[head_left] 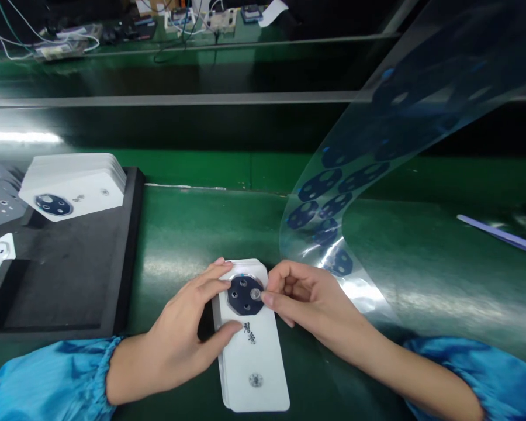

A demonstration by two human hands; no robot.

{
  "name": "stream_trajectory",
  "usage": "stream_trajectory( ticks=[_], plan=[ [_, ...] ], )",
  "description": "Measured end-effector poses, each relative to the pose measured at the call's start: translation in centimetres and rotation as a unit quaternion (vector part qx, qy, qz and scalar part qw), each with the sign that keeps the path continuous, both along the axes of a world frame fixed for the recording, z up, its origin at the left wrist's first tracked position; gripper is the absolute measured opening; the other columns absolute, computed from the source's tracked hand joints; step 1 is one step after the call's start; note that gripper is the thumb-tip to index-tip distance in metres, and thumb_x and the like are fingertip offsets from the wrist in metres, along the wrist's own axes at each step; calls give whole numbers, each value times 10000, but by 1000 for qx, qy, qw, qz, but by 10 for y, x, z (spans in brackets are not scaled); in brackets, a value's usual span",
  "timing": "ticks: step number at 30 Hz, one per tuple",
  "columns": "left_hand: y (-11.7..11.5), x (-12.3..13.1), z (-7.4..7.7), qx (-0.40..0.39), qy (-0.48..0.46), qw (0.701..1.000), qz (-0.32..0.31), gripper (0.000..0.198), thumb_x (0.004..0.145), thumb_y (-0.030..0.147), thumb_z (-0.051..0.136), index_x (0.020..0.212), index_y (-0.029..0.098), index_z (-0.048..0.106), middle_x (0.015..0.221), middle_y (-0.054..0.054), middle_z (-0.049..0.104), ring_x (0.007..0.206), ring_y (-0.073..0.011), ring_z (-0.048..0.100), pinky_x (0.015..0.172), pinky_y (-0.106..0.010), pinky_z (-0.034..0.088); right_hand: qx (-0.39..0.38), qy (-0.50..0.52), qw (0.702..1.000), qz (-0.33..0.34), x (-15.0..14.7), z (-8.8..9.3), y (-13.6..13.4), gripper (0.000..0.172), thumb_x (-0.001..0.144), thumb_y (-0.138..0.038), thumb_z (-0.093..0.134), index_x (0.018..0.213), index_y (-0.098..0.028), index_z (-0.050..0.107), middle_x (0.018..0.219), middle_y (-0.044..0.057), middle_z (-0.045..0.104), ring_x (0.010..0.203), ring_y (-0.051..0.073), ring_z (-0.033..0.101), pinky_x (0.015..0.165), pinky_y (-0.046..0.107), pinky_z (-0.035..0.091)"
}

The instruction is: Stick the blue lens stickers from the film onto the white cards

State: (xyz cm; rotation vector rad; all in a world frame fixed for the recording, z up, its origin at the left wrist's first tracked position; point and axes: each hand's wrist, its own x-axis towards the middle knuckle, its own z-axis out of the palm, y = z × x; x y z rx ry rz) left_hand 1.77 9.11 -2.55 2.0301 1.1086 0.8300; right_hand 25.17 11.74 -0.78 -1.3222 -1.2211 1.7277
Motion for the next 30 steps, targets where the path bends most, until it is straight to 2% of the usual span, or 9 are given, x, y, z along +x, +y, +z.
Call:
stream_trajectory(
  ticks=[6,20,26,30],
  plan=[
    [-1,-1,-1,21,25,999,-4,537,893,235,727,1371,239,482,1492,-112,552,1412,-267,499,1148,-401,467,-7,7,1000,-4,0,0,-1,182,793,-307,771,710,-209,642,594,-30,561,492,95,464,474,225,389],
    [2,-1,1,56,72,996,-15,453,912,245,708,1332,211,541,1491,-121,547,1399,-281,513,1133,-416,498,-26,30,999,-6,0,1,1,148,781,-253,778,728,-215,645,622,-42,574,496,90,471,468,236,362],
    [2,-2,2,103,89,990,-23,408,933,208,685,1317,153,558,1475,-133,558,1399,-253,515,1149,-397,486,-40,39,998,7,0,5,2,139,792,-196,762,745,-197,631,628,-55,565,512,78,475,488,228,360],
    [2,-2,2,124,91,988,-31,445,942,207,675,1364,138,552,1487,-132,545,1400,-250,513,1160,-395,476,-45,46,998,3,0,4,2,129,785,-169,750,746,-192,630,644,-54,573,524,75,488,484,222,356]
  ],
)
